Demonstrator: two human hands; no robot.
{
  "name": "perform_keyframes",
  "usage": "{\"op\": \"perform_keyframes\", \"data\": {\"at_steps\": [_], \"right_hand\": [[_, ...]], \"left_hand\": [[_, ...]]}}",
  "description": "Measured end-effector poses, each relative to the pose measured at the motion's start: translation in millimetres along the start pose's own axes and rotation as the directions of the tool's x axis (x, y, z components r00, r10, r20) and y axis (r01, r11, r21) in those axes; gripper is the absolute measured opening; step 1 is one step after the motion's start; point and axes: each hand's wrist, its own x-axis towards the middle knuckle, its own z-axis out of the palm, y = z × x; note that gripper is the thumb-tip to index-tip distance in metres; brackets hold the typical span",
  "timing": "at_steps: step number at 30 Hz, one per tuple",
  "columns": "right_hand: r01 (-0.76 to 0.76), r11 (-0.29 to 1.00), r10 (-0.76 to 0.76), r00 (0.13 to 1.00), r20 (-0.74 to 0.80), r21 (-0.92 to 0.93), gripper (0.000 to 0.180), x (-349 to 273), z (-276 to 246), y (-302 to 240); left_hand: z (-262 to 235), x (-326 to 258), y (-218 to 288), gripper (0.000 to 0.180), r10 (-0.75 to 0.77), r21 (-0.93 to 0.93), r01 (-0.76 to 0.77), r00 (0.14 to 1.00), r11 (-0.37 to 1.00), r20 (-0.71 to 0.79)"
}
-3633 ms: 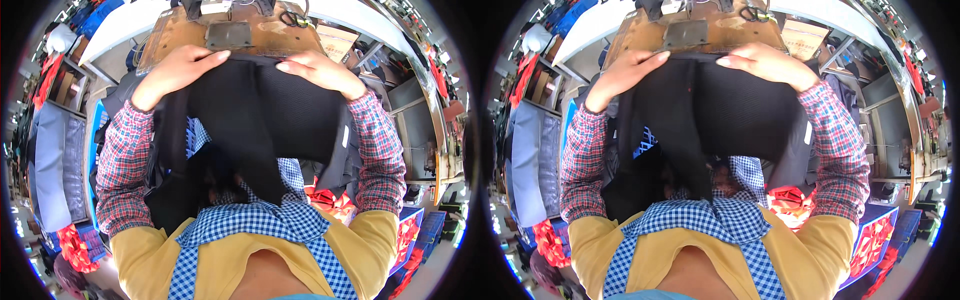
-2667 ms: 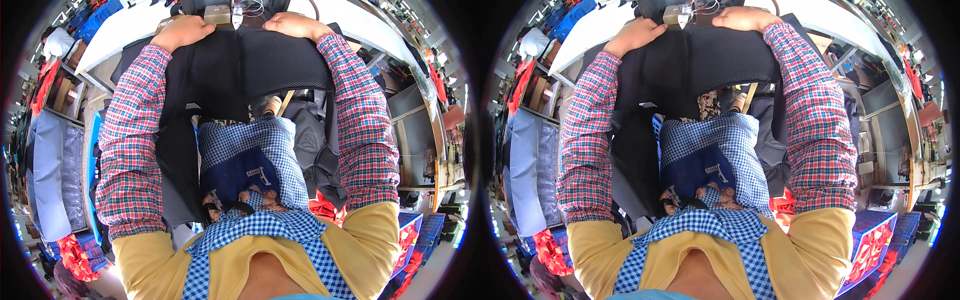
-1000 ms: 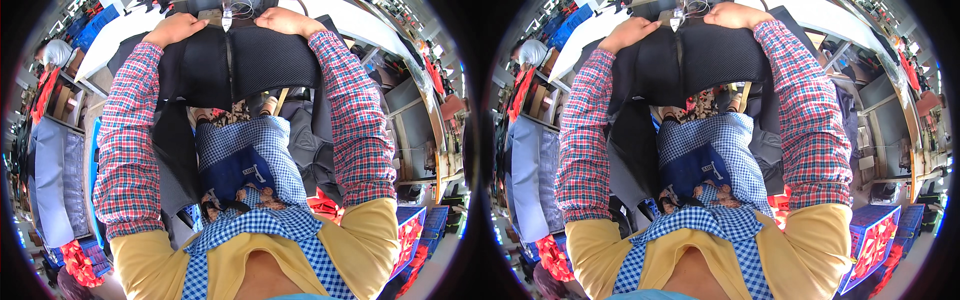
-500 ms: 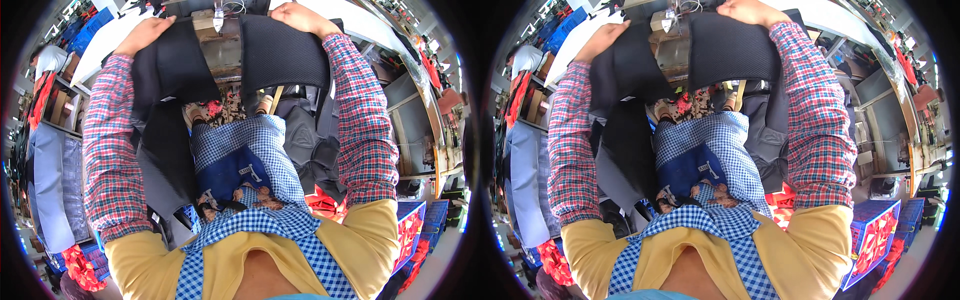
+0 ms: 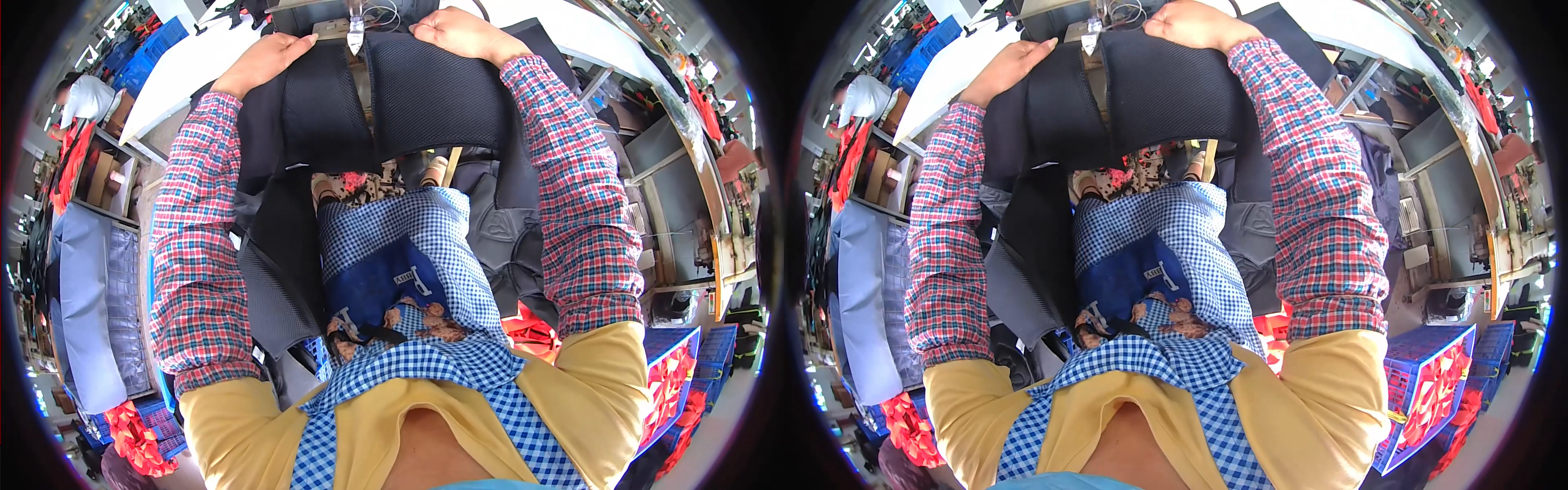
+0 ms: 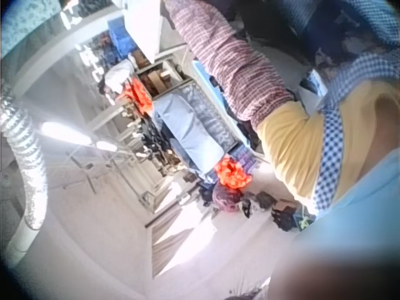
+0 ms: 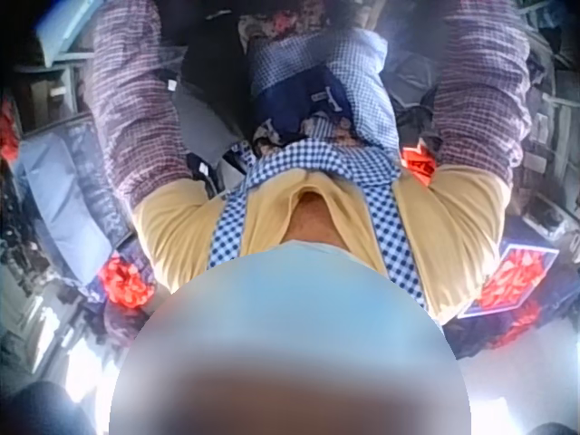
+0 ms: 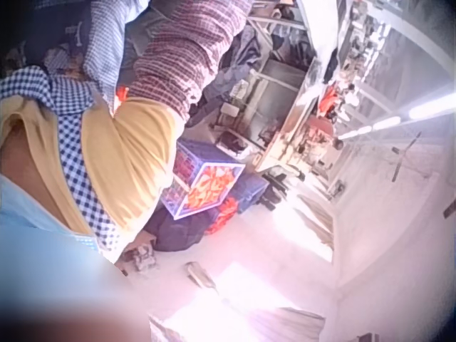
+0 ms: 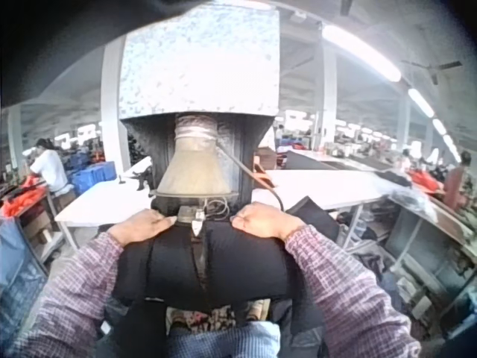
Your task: Sewing and assembling black fabric components, likely for a backpack or vest, using an industrial sewing machine.
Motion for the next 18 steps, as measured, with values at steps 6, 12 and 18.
{"op": "perform_keyframes", "data": {"at_steps": [6,12,18], "right_hand": [[-0.032,0.999,0.033,0.999,0.031,-0.015,0.043,2.4,5.4,2.9],[-0.065,0.989,0.061,0.997,-0.036,-0.13,0.051,6.5,14.9,9.8],[-0.124,0.977,0.13,0.991,0.025,-0.173,0.049,5.9,22.8,18.1]], "left_hand": [[1.0,3.2,1.7,0.069,-0.013,0.055,0.011,0.999,0.998,0.036],[0.7,1.6,1.1,0.069,-0.014,0.061,0.011,0.999,0.998,0.048],[5.6,-2.8,-2.3,0.065,-0.002,0.052,0.001,1.0,0.999,0.027]]}}
